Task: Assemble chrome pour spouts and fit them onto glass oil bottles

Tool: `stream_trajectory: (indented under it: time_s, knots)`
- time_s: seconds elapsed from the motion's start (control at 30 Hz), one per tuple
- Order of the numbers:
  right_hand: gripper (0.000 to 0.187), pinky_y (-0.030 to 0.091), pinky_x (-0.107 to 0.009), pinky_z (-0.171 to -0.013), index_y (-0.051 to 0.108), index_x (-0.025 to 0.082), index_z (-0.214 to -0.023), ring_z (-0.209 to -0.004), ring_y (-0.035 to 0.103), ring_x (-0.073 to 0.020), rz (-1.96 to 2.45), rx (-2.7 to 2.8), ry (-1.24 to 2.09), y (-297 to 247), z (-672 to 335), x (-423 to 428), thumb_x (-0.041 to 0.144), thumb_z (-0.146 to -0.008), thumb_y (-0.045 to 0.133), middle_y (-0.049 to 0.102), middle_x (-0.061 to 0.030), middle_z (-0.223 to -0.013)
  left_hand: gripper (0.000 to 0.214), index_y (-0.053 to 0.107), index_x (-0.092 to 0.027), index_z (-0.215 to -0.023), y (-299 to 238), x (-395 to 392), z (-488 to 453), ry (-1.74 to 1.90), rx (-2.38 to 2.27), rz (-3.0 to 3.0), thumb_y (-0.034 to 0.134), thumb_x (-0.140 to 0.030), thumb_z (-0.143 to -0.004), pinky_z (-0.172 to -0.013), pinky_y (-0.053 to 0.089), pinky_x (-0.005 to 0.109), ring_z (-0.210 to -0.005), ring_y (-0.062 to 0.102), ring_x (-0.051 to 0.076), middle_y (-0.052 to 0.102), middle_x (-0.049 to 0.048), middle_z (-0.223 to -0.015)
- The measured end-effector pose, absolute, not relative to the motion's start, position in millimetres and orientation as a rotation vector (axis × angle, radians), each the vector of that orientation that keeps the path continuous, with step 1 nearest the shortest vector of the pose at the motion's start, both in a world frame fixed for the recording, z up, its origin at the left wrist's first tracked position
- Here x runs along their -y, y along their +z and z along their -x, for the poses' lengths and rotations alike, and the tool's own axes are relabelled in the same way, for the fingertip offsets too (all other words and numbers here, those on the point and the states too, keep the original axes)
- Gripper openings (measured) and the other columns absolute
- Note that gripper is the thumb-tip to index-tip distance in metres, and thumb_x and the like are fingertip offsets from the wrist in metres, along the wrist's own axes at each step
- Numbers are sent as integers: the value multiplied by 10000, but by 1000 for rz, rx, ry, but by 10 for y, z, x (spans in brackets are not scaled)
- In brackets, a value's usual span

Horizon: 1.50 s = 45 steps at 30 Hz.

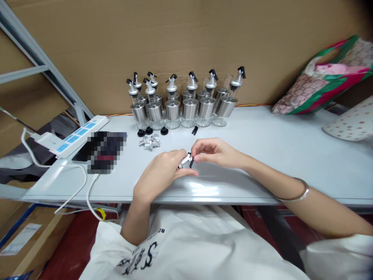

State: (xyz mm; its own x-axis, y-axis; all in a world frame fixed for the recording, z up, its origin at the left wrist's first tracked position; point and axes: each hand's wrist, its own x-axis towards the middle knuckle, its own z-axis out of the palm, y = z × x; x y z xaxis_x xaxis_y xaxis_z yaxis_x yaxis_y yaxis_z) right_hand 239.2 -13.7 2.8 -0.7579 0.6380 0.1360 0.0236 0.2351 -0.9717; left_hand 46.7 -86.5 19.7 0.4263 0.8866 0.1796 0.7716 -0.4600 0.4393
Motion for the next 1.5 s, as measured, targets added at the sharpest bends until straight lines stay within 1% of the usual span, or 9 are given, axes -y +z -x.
stream_trajectory:
  time_s: [0.2,0.43,0.6,0.73,0.83,0.93,1.3,1.5]
  knots:
    - [186,462,-268,-679,625,143,-774,-664,566,-116,631,2034,1494,50,-2395,148,313,-737,689,632,-16,-715,344,535,-189,-861,183,858,-462,551,-1422,-2420,506,-531,-843,-587,335,240,-656,526,142,596,-5,-751]
    - [155,438,-245,-671,613,137,-800,-664,544,-97,634,2037,1594,30,-2401,138,280,-769,664,619,-5,-727,357,535,-197,-911,176,855,-452,488,-1401,-2444,500,-544,-836,-639,363,245,-703,552,152,617,1,-808]
    - [163,439,-231,-652,614,133,-805,-642,550,-86,622,1995,1644,-1,-2404,116,277,-764,677,619,5,-706,356,518,-192,-866,184,863,-463,505,-1413,-2433,513,-546,-827,-593,336,236,-668,538,146,608,-5,-771]
    - [193,463,-254,-691,636,132,-812,-681,597,-105,626,1956,1636,-4,-2402,118,294,-736,706,661,-13,-738,398,507,-187,-830,203,867,-473,508,-1468,-2407,475,-584,-827,-573,317,235,-632,515,142,586,-7,-728]
    - [204,477,-272,-712,657,130,-808,-695,612,-116,638,1935,1648,15,-2400,134,300,-714,721,681,-24,-765,418,508,-185,-830,208,867,-475,499,-1493,-2389,469,-601,-820,-570,313,235,-621,506,138,576,-8,-719]
    - [181,483,-269,-706,663,130,-785,-679,608,-110,637,1921,1650,43,-2398,148,285,-712,722,678,-17,-742,430,511,-188,-838,200,869,-476,498,-1499,-2388,481,-616,-802,-566,312,234,-610,499,135,568,-15,-708]
    - [164,483,-247,-665,665,128,-780,-653,604,-99,633,1940,1620,8,-2403,131,263,-711,729,675,-13,-721,420,514,-182,-832,206,871,-485,500,-1487,-2454,486,-601,-803,-563,324,231,-621,540,140,601,-6,-722]
    - [159,486,-259,-661,683,123,-753,-651,612,-114,643,1924,1611,27,-2397,132,253,-687,744,679,-20,-702,418,525,-180,-845,206,873,-493,468,-1485,-2475,491,-594,-804,-557,334,232,-622,557,144,614,-1,-720]
